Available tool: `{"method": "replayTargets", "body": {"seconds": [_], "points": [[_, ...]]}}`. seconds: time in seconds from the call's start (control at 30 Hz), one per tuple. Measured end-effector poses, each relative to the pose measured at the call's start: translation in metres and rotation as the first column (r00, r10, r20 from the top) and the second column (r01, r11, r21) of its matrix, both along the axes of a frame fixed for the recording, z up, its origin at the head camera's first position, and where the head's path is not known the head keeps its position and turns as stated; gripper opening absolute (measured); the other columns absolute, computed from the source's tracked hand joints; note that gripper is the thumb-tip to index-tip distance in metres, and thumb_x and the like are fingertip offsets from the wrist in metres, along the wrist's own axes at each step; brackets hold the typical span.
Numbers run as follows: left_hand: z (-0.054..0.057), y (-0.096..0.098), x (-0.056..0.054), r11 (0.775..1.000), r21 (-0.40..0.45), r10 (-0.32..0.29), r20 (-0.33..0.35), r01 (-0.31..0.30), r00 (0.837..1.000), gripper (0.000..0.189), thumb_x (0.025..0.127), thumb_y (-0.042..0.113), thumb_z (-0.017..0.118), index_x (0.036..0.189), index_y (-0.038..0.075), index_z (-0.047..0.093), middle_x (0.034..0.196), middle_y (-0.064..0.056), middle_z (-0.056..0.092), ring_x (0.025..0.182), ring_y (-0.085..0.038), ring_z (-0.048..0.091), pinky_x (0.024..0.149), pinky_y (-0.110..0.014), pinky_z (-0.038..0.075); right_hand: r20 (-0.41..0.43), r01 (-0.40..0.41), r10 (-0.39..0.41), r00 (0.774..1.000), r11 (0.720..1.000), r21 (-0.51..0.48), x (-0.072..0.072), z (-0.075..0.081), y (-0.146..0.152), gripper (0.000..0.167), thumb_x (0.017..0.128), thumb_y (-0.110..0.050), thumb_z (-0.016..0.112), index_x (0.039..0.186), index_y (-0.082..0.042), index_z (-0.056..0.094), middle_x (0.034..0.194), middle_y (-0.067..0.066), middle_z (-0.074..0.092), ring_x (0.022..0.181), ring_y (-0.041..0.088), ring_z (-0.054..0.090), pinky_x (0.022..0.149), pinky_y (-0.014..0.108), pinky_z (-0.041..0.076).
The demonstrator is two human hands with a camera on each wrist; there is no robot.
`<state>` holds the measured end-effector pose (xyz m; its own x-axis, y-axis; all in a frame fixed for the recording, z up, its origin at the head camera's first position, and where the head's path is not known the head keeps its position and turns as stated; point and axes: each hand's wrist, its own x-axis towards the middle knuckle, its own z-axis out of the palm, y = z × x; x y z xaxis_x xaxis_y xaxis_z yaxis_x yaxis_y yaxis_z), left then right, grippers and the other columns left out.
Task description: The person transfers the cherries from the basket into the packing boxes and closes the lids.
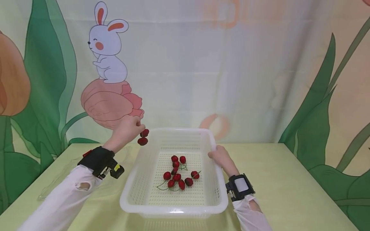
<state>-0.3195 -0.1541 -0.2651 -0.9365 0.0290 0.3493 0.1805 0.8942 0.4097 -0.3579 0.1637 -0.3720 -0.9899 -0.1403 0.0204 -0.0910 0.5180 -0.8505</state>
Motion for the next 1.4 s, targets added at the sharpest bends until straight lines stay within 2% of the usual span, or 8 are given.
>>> {"method": "replayTargets", "body": {"seconds": [0.23,0.4,0.5,0.63,0.83,1.1,1.23,1.4], "points": [[-0.001,-0.008,0.001,1.000,0.007,0.011,-0.014,-0.011,1.000,0.030,0.084,0.012,0.051,0.055,0.008,0.047,0.051,0.000,0.030,0.046,-0.017,0.033,0.042,-0.028,0.022,-0.005,0.009,-0.009,1.000,1.000,0.016,0.002,0.002,0.000,0.037,0.076,-0.004,0.049,0.108,0.014,0.044,0.094,0.023,0.054,0.072,0.030,0.058,0.059,0.042,0.049],[-0.004,-0.019,0.002,0.999,0.031,-0.015,-0.032,0.016,0.999,0.024,0.085,0.009,0.050,0.063,0.008,0.041,0.056,0.000,0.024,0.048,-0.017,0.027,0.044,-0.028,0.020,-0.015,0.017,-0.016,1.000,1.000,0.022,0.001,0.001,-0.001,0.037,0.075,-0.004,0.049,0.108,0.014,0.045,0.093,0.022,0.055,0.072,0.029,0.057,0.059,0.041,0.049],[-0.006,-0.027,0.003,0.998,0.051,-0.028,-0.031,0.030,0.999,0.028,0.085,0.008,0.048,0.060,0.009,0.036,0.056,0.000,0.021,0.047,-0.016,0.024,0.044,-0.028,0.018,-0.015,0.014,-0.014,1.000,1.000,0.024,0.001,0.000,-0.002,0.037,0.075,-0.004,0.049,0.107,0.014,0.045,0.093,0.022,0.055,0.072,0.029,0.058,0.059,0.041,0.049],[-0.008,-0.038,0.005,0.998,0.069,-0.006,-0.016,0.007,1.000,0.031,0.085,0.008,0.047,0.058,0.010,0.034,0.055,0.000,0.022,0.048,-0.016,0.025,0.043,-0.028,0.018,-0.013,-0.004,0.004,1.000,1.000,0.018,0.003,0.001,-0.003,0.038,0.076,-0.004,0.048,0.108,0.014,0.044,0.093,0.024,0.054,0.072,0.031,0.058,0.058,0.041,0.049],[-0.011,-0.052,0.009,0.998,0.052,0.028,0.007,-0.028,1.000,0.028,0.086,0.009,0.048,0.059,0.010,0.039,0.055,0.000,0.027,0.050,-0.017,0.030,0.044,-0.029,0.021,0.002,-0.012,0.012,1.000,1.000,0.003,0.002,0.000,-0.002,0.038,0.078,-0.005,0.048,0.111,0.014,0.043,0.096,0.025,0.054,0.073,0.031,0.059,0.057,0.041,0.049],[-0.013,-0.069,0.015,0.998,0.037,0.045,-0.032,-0.043,0.998,0.025,0.084,0.007,0.050,0.060,0.008,0.041,0.056,-0.002,0.030,0.051,-0.020,0.035,0.044,-0.030,0.024,-0.009,-0.021,0.021,1.000,1.000,0.008,0.001,0.001,-0.001,0.036,0.078,-0.004,0.048,0.109,0.013,0.044,0.095,0.024,0.054,0.072,0.031,0.059,0.057,0.041,0.050],[-0.015,-0.079,0.018,0.997,0.008,0.078,0.023,-0.078,0.997,0.025,0.084,0.008,0.049,0.060,0.008,0.041,0.055,-0.001,0.030,0.049,-0.019,0.034,0.044,-0.029,0.022,-0.007,-0.023,0.023,1.000,1.000,0.000,0.002,0.002,-0.002,0.036,0.078,-0.004,0.048,0.109,0.013,0.045,0.094,0.024,0.055,0.072,0.031,0.059,0.058,0.041,0.050],[-0.025,-0.092,0.019,0.991,-0.020,0.133,0.132,-0.131,0.982,0.027,0.085,0.012,0.049,0.059,0.006,0.049,0.053,-0.002,0.035,0.051,-0.019,0.036,0.044,-0.029,0.025,-0.007,-0.031,0.031,1.000,1.000,0.001,0.001,0.001,-0.001,0.036,0.077,-0.003,0.047,0.108,0.014,0.044,0.094,0.024,0.054,0.073,0.031,0.059,0.058,0.041,0.049]]}}
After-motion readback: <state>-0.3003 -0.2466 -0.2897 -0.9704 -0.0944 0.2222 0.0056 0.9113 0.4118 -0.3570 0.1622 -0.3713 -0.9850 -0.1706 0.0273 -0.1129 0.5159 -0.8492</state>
